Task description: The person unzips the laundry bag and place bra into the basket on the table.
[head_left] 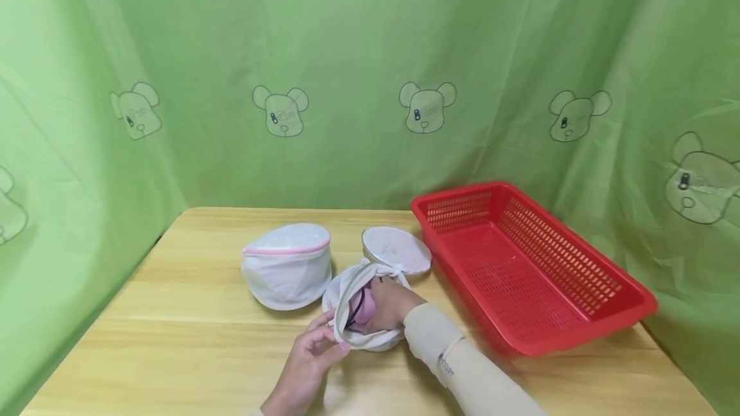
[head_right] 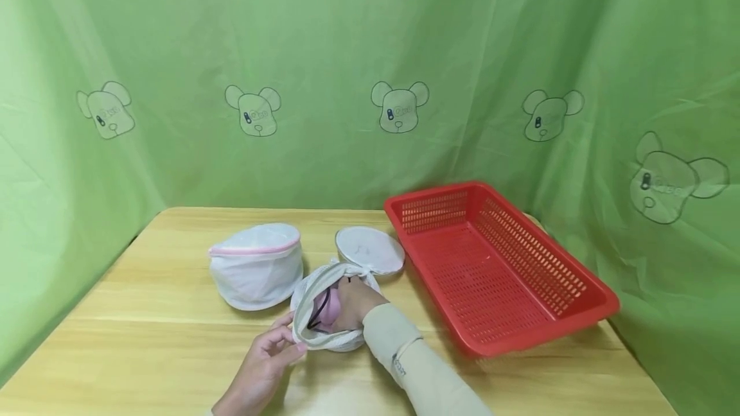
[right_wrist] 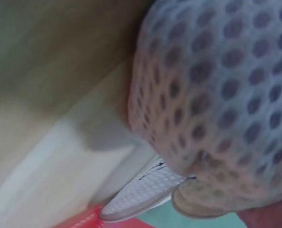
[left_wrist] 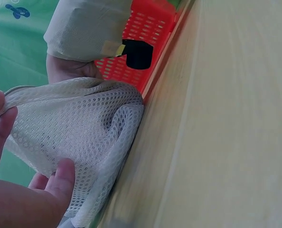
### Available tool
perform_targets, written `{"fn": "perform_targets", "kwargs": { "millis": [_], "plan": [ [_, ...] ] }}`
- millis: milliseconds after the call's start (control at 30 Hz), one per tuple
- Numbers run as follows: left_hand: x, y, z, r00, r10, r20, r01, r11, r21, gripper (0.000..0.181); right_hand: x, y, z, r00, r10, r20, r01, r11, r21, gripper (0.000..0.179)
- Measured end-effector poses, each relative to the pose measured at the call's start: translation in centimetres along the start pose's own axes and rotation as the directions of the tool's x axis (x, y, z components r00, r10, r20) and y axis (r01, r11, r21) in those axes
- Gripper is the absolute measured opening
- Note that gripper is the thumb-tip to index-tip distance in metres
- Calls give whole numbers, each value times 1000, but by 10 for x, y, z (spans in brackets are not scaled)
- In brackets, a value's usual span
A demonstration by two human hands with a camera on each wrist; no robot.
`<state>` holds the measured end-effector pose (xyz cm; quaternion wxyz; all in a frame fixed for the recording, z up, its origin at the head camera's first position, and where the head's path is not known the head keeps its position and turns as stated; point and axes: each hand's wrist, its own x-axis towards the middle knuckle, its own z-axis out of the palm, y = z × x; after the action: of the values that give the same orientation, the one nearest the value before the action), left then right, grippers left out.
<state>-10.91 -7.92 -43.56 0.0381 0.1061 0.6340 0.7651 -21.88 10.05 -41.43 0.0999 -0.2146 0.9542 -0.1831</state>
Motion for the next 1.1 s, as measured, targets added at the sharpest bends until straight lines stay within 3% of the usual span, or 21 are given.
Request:
{"fn": "perform_targets", "kwargs": {
  "millis": [333,467,633,1100],
  "plan": [
    [1,0,0,999,-20,-41,23,998,61,22,-2,9,8,987,-130,-95,130,991,-14,62],
    [2,-2,0,999,-32,-41,34,997,70,23,-3,13,8,979,-180,-98,182,983,6,62],
    [2,-4,1,999,-13,-47,17,997,71,21,-5,16,6,962,-254,-102,259,965,37,44],
    [2,-3,3,998,24,-55,-19,996,84,19,-12,20,1,955,-271,-117,285,950,126,47]
  ]
}}
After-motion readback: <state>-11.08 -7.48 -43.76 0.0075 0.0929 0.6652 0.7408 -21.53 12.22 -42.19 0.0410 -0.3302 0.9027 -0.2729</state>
